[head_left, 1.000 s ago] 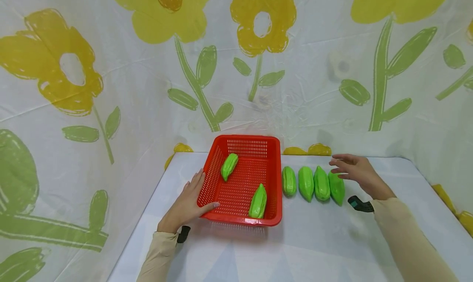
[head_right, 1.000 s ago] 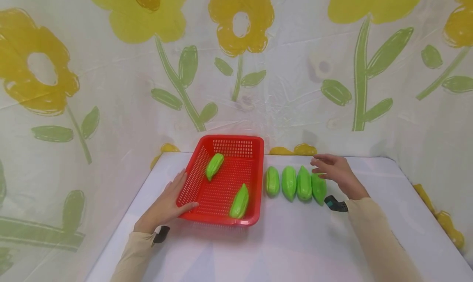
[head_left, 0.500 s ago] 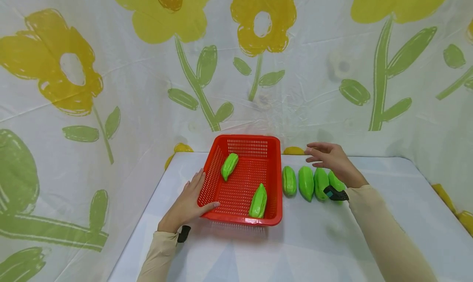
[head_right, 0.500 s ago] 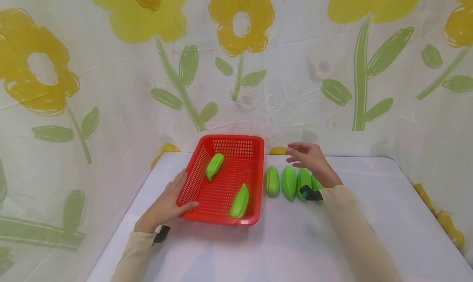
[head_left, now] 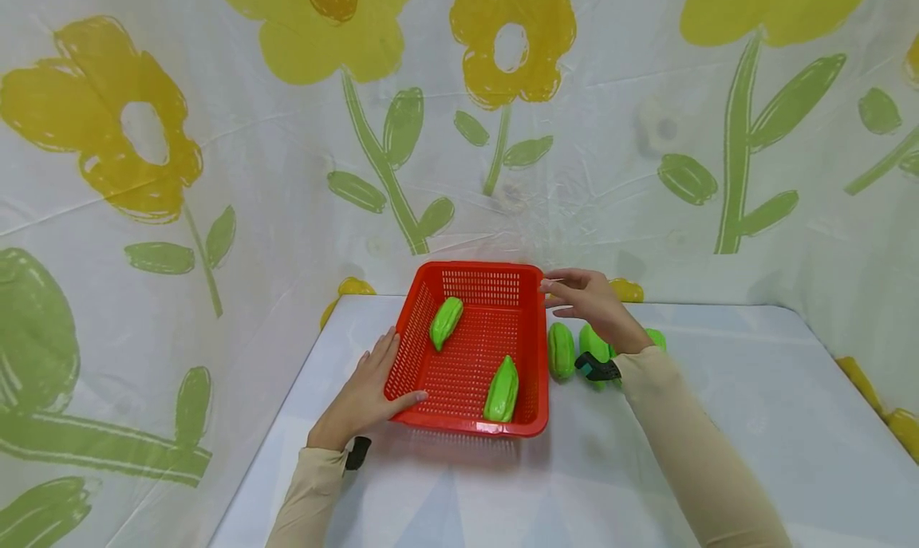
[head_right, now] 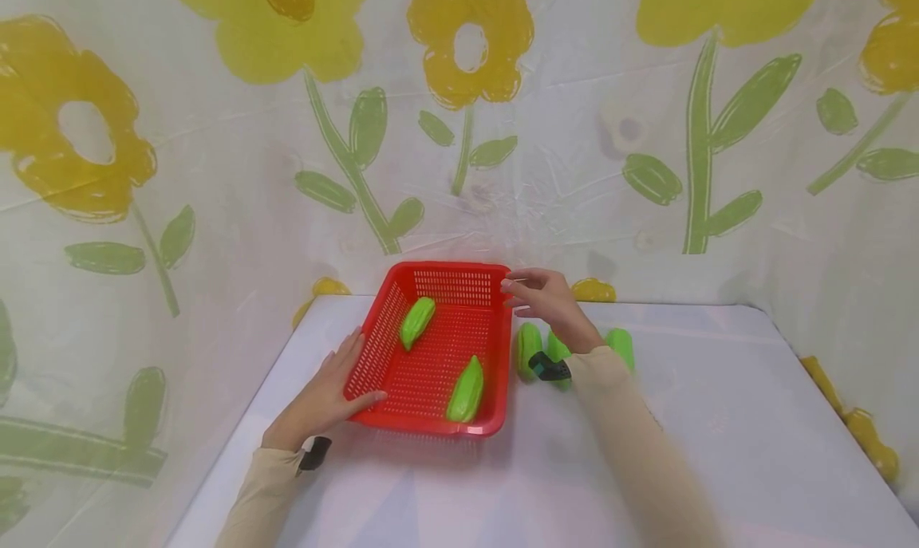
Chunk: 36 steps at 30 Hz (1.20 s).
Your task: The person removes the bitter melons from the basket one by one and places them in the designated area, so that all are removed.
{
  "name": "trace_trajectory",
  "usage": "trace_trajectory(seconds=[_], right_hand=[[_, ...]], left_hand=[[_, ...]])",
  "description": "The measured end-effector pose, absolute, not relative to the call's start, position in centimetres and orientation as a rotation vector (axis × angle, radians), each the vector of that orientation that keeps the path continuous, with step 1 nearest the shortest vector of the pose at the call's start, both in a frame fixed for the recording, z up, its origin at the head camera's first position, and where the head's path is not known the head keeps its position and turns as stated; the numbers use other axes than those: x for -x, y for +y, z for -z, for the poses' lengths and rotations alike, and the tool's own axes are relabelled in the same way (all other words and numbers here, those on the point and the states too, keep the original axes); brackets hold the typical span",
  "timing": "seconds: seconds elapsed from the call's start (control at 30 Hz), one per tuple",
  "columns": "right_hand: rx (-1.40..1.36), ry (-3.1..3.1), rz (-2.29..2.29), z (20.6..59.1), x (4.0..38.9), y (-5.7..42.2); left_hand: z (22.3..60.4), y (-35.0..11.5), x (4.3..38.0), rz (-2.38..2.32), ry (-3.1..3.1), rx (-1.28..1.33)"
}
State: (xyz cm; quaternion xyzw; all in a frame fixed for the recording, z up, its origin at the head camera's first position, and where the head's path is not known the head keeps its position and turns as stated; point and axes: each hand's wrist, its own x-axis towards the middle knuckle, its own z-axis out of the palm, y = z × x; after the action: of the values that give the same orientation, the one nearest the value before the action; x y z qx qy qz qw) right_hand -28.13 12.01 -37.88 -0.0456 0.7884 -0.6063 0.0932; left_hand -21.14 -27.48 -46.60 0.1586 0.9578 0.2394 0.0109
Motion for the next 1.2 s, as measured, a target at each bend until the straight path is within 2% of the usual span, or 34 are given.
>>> trace_trajectory(seconds=[0.37,1.2], right_hand=[[0.142,2.252,1.861,38.9,28.8,8.1],[-0.037,2.113,1.979,42.0,29.7,0.7]], left_hand=[[46.8,-27.6,21.2,-0.738,3.002,-0.540],[46.6,-27.5,21.0,-0.733,2.996,-0.517]])
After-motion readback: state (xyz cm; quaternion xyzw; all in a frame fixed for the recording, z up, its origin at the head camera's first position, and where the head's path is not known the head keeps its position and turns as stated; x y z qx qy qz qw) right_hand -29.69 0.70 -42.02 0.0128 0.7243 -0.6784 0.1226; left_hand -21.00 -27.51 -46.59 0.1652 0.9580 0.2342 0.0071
